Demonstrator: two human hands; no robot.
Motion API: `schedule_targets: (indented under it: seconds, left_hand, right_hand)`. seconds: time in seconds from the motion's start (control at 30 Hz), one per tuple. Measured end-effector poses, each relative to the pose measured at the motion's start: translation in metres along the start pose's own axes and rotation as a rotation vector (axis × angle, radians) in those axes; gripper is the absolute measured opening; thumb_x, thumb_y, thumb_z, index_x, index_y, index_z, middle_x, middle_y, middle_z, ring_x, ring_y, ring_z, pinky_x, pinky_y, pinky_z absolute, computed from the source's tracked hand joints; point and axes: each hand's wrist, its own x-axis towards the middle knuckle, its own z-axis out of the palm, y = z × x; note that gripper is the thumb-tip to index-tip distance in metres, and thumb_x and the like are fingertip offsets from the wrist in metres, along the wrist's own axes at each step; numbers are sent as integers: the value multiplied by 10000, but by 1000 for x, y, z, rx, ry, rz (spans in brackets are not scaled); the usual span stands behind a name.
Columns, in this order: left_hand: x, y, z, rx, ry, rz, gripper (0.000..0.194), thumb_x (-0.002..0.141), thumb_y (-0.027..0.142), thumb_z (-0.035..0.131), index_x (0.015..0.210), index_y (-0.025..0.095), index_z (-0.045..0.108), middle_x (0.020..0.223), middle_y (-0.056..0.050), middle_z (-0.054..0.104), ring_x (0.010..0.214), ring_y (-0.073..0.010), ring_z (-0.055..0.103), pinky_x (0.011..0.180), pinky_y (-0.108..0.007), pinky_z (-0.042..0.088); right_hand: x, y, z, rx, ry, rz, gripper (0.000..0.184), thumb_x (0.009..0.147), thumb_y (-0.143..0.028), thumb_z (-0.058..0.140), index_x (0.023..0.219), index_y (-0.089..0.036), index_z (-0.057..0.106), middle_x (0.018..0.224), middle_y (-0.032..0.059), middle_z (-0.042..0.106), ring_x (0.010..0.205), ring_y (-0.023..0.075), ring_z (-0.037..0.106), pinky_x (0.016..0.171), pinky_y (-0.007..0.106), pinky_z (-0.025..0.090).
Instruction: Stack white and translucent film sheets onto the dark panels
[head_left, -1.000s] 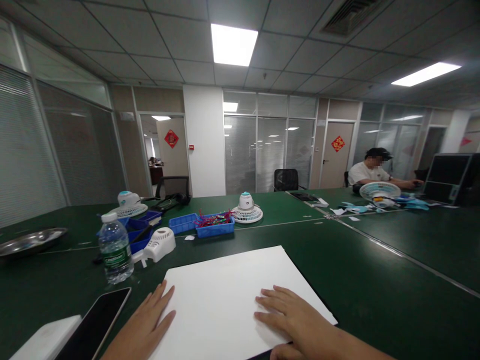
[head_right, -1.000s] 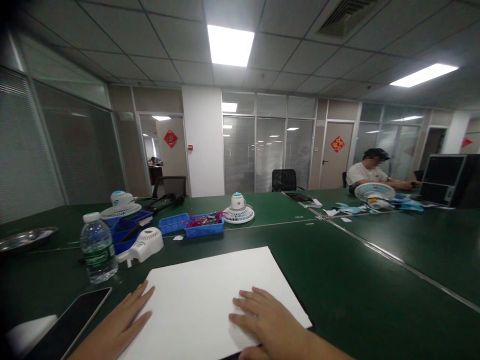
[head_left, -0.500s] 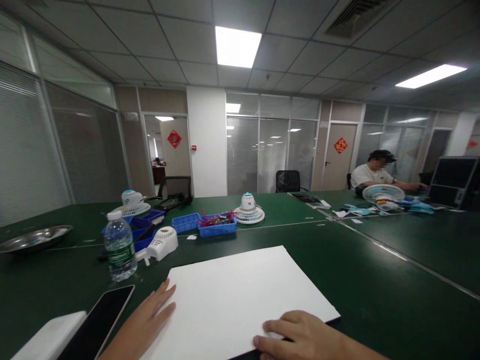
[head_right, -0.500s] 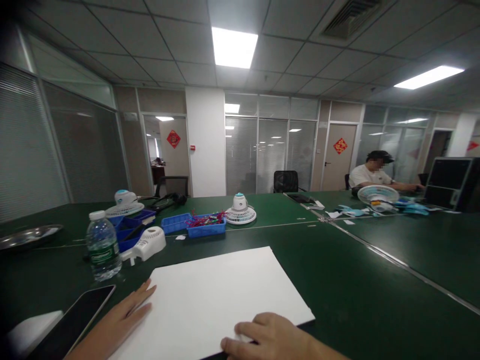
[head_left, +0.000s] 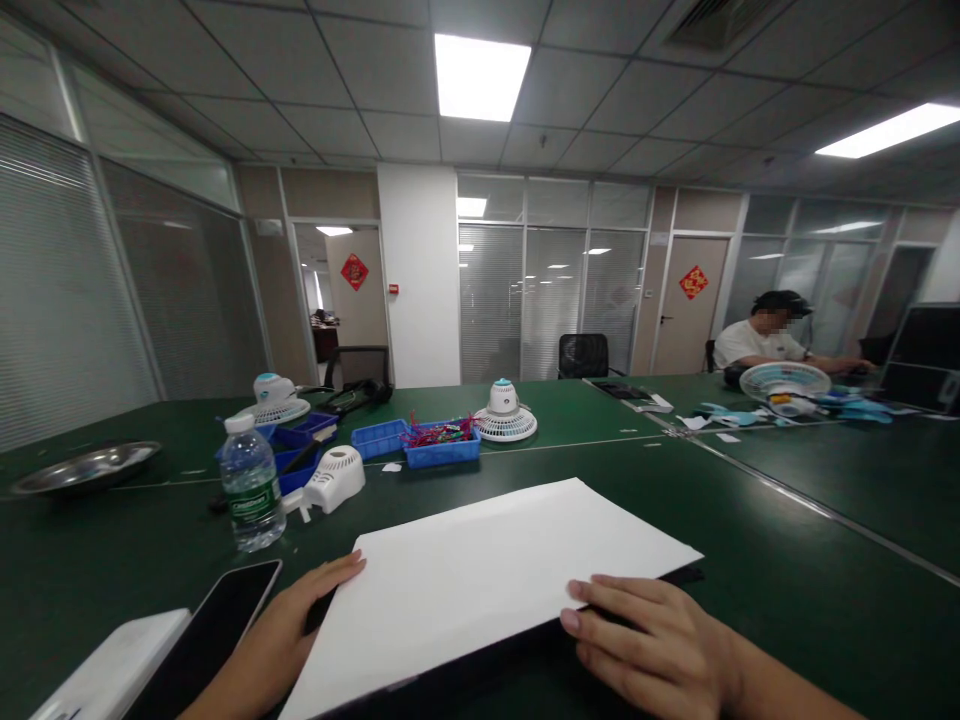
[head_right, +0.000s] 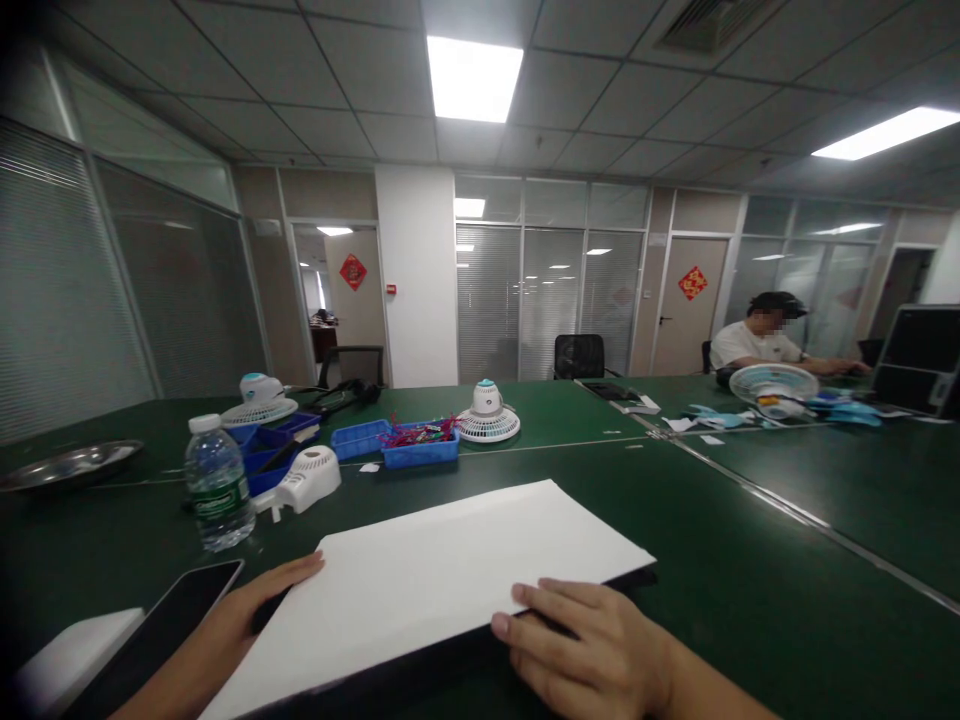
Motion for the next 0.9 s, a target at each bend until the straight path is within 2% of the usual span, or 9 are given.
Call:
schedule_targets:
  seconds: [0.1, 0.17, 0.23, 0.33, 0.4, 0.63, 0.77, 0.9]
  left_hand:
    - [-2, -2, 0, 104, -3, 45, 509, 854, 459, 678, 1351, 371, 608, 1444, -4, 590, 1371, -298, 506, 1152, -544, 352]
    - [-2, -1, 1, 140, -7, 51, 476, 891, 465, 631, 1359, 389, 593, 1443, 9, 589, 1368, -290, 510, 1142, -537, 370]
    - [-1, 1, 1, 152, -10, 52, 472, 910, 454, 607, 1376, 392, 572, 1443, 16, 589, 1349, -279, 533, 1127, -510, 405]
    - [0, 6, 0, 161, -16, 62, 469, 913, 436, 602, 1379, 397, 567, 1444, 27, 586, 1322, -267, 564, 1109, -474, 438]
    - [0, 11, -1, 168, -14, 69, 461, 907, 419, 607, 1367, 405, 578, 1435, 37, 593, 1304, -261, 582, 1098, -458, 454]
    - [-3, 20, -3, 194, 10, 86, 442, 890, 393, 620, 1332, 410, 611, 1385, 43, 633, 1259, -262, 621, 1064, -433, 489]
    - [-4, 22, 1, 163, 12, 64, 479, 874, 391, 628, 1352, 379, 607, 1415, 35, 605, 1276, -274, 605, 1093, -436, 455]
    - [-3, 22, 6, 89, 64, 20, 621, 869, 328, 585, 1478, 342, 465, 1524, 31, 484, 1361, -285, 515, 1159, -456, 365]
  right_hand:
    - [-10, 7, -4, 25, -31, 10, 273, 931, -164, 524, 1127, -136, 713, 1337, 116, 623, 1250, 281, 582, 987, 423, 555]
    - [-17, 9, -3, 50, -43, 14, 326, 949, -147, 473, 1198, -117, 682, 1320, 134, 633, 1269, 274, 566, 968, 409, 565]
    - [-22, 7, 3, 55, -8, 80, 335, 933, -115, 500, 1226, -87, 659, 1245, 149, 673, 1245, 251, 585, 940, 367, 575]
    - [-25, 3, 13, 73, 54, 210, 326, 868, -102, 626, 1190, -67, 660, 1065, 130, 724, 1121, 216, 649, 898, 328, 582]
    - [-24, 0, 17, 93, 58, 241, 320, 841, -126, 688, 1157, -79, 669, 999, 108, 725, 1044, 207, 669, 869, 331, 586]
    - [-27, -4, 16, 68, 109, 314, 251, 920, -87, 556, 1143, -93, 669, 948, 97, 721, 1006, 187, 675, 848, 306, 574]
    - [-27, -8, 18, 21, 99, 383, 234, 909, -81, 562, 1117, -105, 667, 949, 88, 720, 1001, 178, 683, 868, 296, 568]
    - [-17, -3, 14, -29, 94, 391, 223, 923, -87, 524, 1095, -110, 665, 945, 87, 724, 948, 171, 697, 849, 292, 569]
